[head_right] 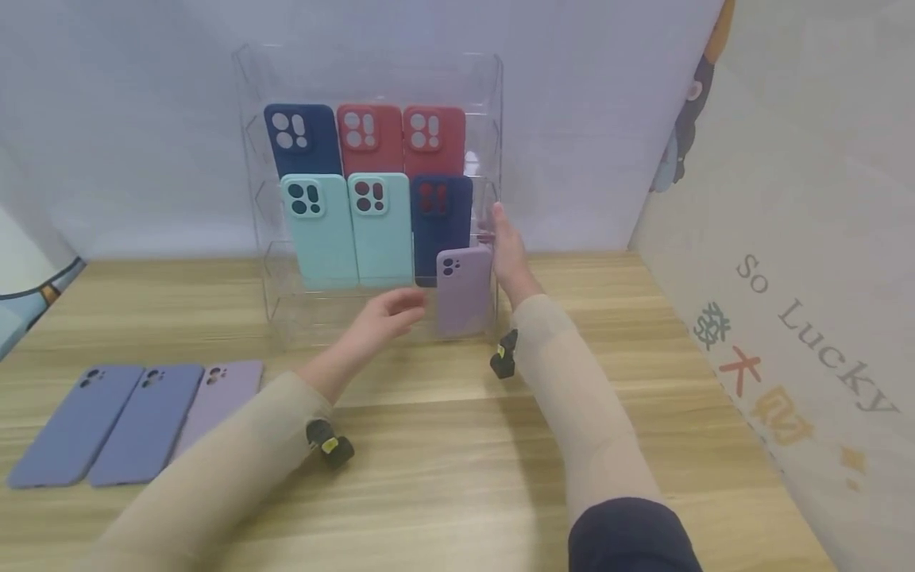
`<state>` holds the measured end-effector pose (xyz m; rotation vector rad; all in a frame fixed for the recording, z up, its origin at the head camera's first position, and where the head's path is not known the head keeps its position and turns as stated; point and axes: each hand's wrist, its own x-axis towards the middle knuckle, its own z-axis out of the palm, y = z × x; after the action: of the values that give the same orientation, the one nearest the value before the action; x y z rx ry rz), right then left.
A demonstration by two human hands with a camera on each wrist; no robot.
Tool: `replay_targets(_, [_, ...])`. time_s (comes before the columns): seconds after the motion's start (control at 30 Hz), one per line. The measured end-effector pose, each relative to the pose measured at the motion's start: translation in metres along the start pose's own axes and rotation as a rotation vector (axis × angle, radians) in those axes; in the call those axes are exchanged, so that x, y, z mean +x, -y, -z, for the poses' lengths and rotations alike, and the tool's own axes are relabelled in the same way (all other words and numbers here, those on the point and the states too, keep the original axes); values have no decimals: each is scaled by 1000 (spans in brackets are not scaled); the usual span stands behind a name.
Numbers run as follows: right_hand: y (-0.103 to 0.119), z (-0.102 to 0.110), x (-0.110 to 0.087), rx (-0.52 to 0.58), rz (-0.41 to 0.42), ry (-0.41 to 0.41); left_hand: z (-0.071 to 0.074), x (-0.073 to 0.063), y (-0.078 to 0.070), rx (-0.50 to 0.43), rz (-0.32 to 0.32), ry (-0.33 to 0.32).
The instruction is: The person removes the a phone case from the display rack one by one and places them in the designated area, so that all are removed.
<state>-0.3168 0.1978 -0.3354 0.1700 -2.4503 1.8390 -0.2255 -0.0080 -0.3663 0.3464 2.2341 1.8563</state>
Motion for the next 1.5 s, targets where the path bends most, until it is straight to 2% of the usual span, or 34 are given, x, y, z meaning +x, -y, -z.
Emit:
replay_targets(0.2, [-1, 0, 0, -15, -10, 9, -18, 15, -2, -49, -16, -71])
replay_targets(0.37, [-1, -1, -2, -30, 3, 7, -27, 20, -1, -71, -21, -114])
replay_targets(0.53, [-1, -1, -2, -41, 19, -11, -32, 24, -1, -60, -21, -131])
replay_targets(0.77, [-1, -2, -1, -20, 17, -18, -32, 28, 1, -49, -28, -193])
replay_targets(1.03, [-1, -1, 0, 17, 30, 1, -18, 23, -1, -49, -68, -222])
replay_targets(1.2, [-1, -1, 1, 61, 56, 9, -1, 10, -4, -25, -97, -228])
replay_targets(1.5, [2, -2, -3, 82, 48, 28, 29, -21, -7, 1, -133, -201])
